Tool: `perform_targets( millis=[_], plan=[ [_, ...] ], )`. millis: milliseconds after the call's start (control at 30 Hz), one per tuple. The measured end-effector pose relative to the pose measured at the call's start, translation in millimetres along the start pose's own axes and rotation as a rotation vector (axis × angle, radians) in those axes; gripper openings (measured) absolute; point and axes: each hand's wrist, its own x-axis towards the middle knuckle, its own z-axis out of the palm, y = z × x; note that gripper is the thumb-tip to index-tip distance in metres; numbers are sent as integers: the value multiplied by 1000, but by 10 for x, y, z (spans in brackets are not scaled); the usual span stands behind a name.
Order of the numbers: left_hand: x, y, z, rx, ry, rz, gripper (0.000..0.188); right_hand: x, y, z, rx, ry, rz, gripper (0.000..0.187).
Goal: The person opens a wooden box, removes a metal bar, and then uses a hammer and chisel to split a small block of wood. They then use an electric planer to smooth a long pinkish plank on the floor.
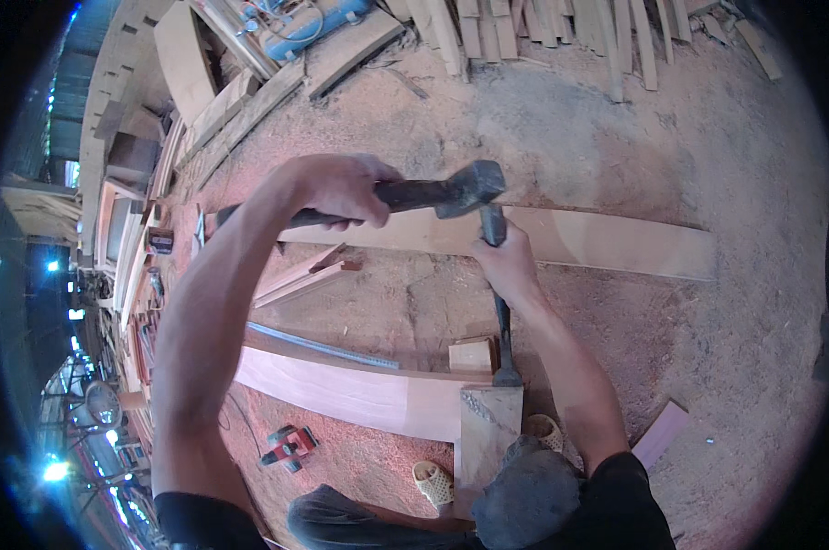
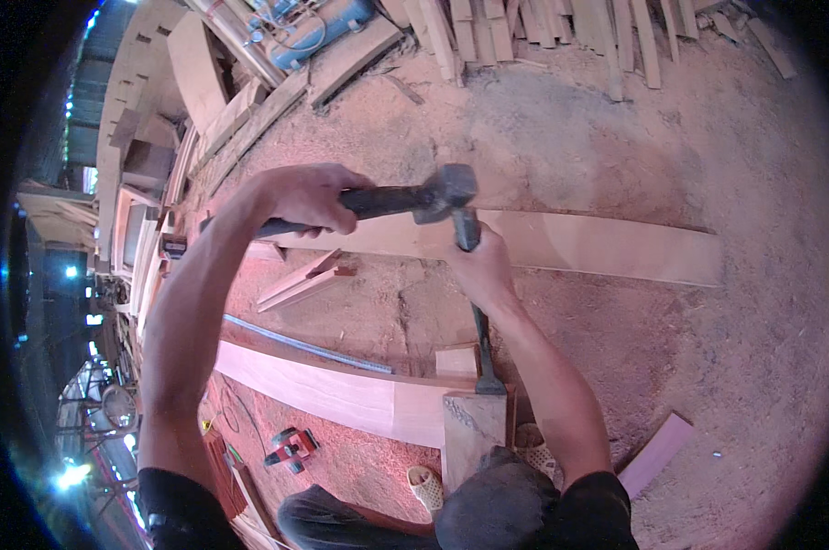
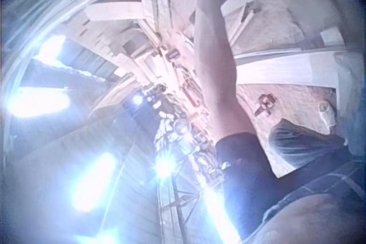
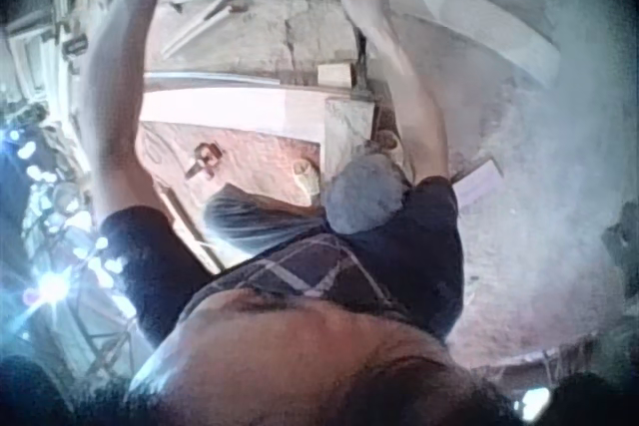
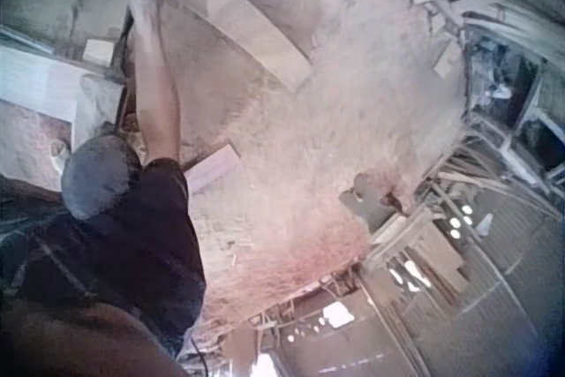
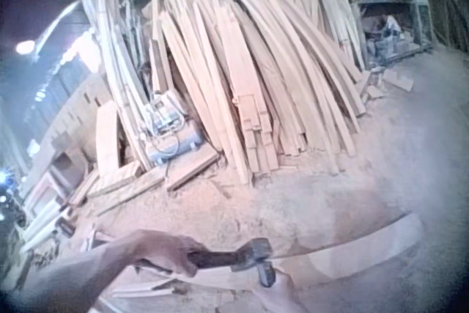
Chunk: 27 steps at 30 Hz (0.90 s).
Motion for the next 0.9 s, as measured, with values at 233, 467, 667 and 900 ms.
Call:
perform_targets(
  millis=[233, 467, 667, 900],
  plan=[
    [95, -29, 4, 82, 506, 120, 67, -29, 151, -57, -35, -53, 61, 12],
    [243, 8, 227, 134, 97, 183, 70, -86, 50, -41, 55, -79, 313, 16],
    [281, -56, 293, 57, 469, 276, 72, -64, 195, -33, 117, -64, 139, 12],
    [396, -130, 643, 159, 288, 268, 67, -32, 300, -33, 92, -58, 194, 20]
  ],
)
